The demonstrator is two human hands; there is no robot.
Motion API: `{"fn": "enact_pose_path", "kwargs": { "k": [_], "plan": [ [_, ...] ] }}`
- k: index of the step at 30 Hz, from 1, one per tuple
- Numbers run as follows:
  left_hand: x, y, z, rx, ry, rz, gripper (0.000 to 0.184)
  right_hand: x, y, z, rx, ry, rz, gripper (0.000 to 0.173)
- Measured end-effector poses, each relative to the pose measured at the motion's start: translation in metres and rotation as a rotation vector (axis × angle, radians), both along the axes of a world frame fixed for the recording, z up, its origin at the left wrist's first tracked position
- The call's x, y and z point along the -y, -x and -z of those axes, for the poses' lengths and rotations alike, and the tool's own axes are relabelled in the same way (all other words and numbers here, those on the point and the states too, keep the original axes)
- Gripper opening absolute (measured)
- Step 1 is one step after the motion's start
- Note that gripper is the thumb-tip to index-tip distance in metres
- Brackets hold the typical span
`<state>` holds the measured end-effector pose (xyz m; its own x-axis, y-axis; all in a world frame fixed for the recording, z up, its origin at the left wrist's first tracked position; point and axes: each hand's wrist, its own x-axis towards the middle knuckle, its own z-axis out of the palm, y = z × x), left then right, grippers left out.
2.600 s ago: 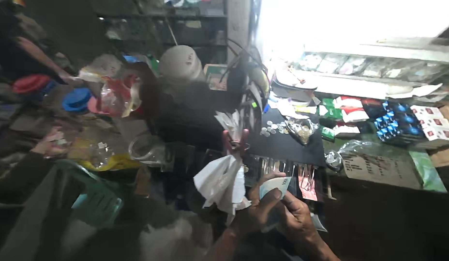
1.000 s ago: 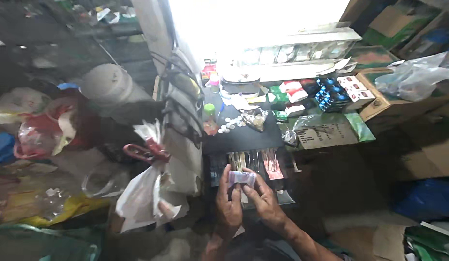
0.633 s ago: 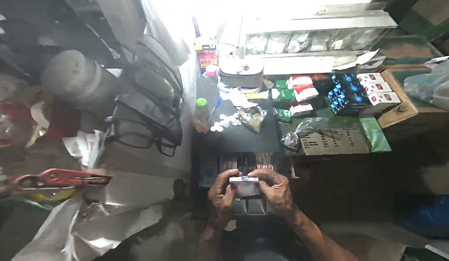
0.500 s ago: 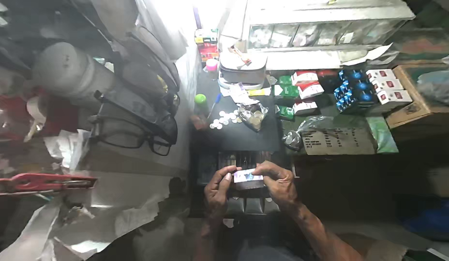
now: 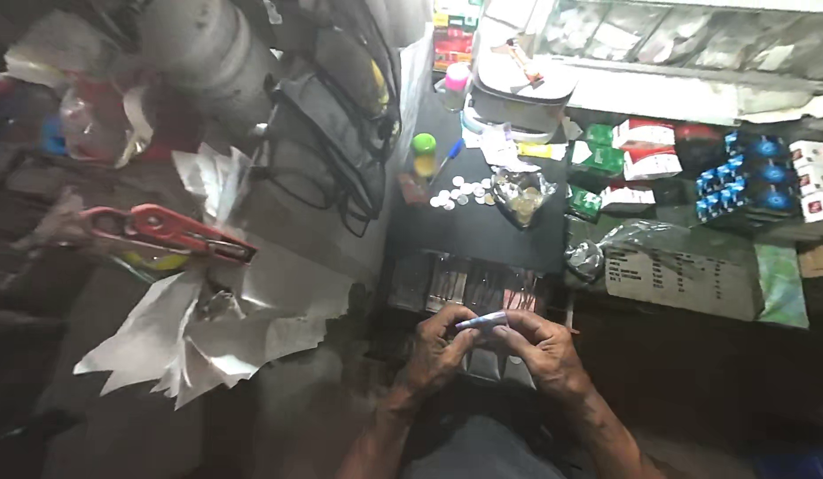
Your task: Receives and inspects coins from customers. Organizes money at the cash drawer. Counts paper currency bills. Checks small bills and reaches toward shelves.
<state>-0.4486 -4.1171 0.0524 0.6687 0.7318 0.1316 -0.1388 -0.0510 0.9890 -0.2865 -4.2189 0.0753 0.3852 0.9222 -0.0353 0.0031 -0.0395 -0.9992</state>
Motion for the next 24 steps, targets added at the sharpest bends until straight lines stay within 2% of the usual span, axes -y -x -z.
{"fn": "enact_pose_path", "kwargs": {
  "k": [6,14,20,24],
  "plan": [
    [-0.004,0.015,-0.004,-0.011,0.071,-0.039,0.019,-0.013,0.004,0.001,0.128,-0.090,0.011,0.015],
    [-0.007,0.028,-0.005,0.026,-0.034,-0.156,0.013,-0.028,0.017,-0.009,-0.041,-0.014,-0.089,0.015],
    [0.002,0.045,0.000,-0.012,-0.020,-0.060,0.014,-0.012,0.037,-0.005,0.053,-0.057,-0.005,0.012],
    [-0.003,0.065,0.004,0.008,-0.083,0.117,0.017,0.013,0.062,-0.007,0.111,-0.048,0.093,0.013]
  ]
}}
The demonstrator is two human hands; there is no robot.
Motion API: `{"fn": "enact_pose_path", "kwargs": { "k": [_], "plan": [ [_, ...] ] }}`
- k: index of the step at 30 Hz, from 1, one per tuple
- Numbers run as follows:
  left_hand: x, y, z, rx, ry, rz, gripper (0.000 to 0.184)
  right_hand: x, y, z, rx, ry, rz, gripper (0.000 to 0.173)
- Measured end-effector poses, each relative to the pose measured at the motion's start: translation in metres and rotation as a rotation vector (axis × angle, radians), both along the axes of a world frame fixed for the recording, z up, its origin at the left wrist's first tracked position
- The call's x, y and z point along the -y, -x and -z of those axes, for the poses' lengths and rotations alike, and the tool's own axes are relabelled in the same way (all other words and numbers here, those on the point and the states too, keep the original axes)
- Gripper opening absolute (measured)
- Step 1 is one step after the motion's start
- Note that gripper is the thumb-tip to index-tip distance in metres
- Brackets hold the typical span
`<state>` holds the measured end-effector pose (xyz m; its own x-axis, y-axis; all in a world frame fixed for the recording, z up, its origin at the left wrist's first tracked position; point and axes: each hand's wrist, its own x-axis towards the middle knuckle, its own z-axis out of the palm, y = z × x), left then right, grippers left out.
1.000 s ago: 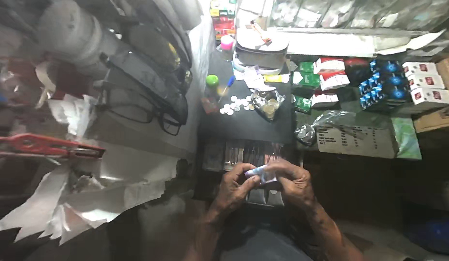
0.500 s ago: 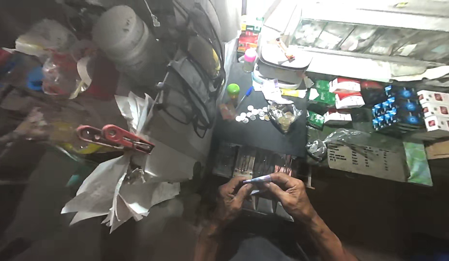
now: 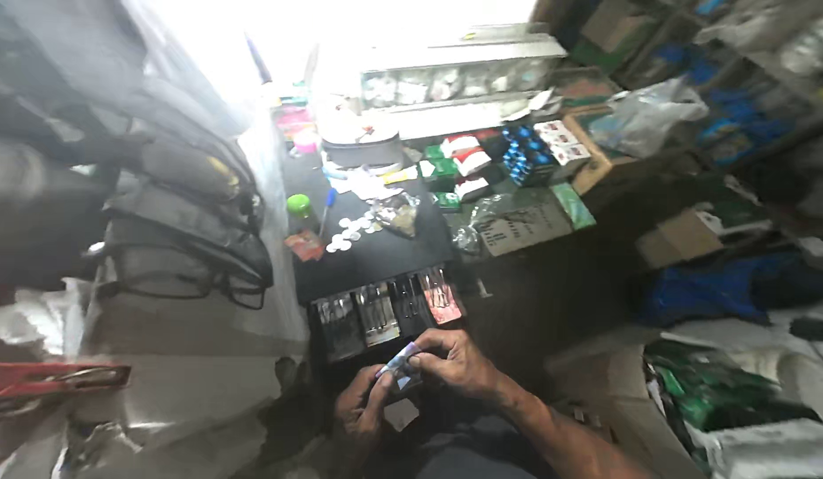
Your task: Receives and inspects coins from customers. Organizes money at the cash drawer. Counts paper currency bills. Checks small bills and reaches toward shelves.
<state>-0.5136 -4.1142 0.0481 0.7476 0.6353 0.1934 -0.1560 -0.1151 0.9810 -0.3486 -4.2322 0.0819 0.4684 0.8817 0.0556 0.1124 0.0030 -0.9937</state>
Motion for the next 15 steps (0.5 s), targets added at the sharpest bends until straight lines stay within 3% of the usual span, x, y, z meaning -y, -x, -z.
{"fn": "enact_pose_path", "kwargs": {
  "k": [8,15],
  "plan": [
    [0.013,0.005,0.000,0.008,-0.017,0.223,0.016,0.045,0.042,-0.009,-0.174,0.121,0.225,0.017],
    [0.037,-0.031,-0.004,-0.121,-0.145,0.368,0.018,0.081,-0.007,0.001,0.123,0.048,0.081,0.018]
  ]
}}
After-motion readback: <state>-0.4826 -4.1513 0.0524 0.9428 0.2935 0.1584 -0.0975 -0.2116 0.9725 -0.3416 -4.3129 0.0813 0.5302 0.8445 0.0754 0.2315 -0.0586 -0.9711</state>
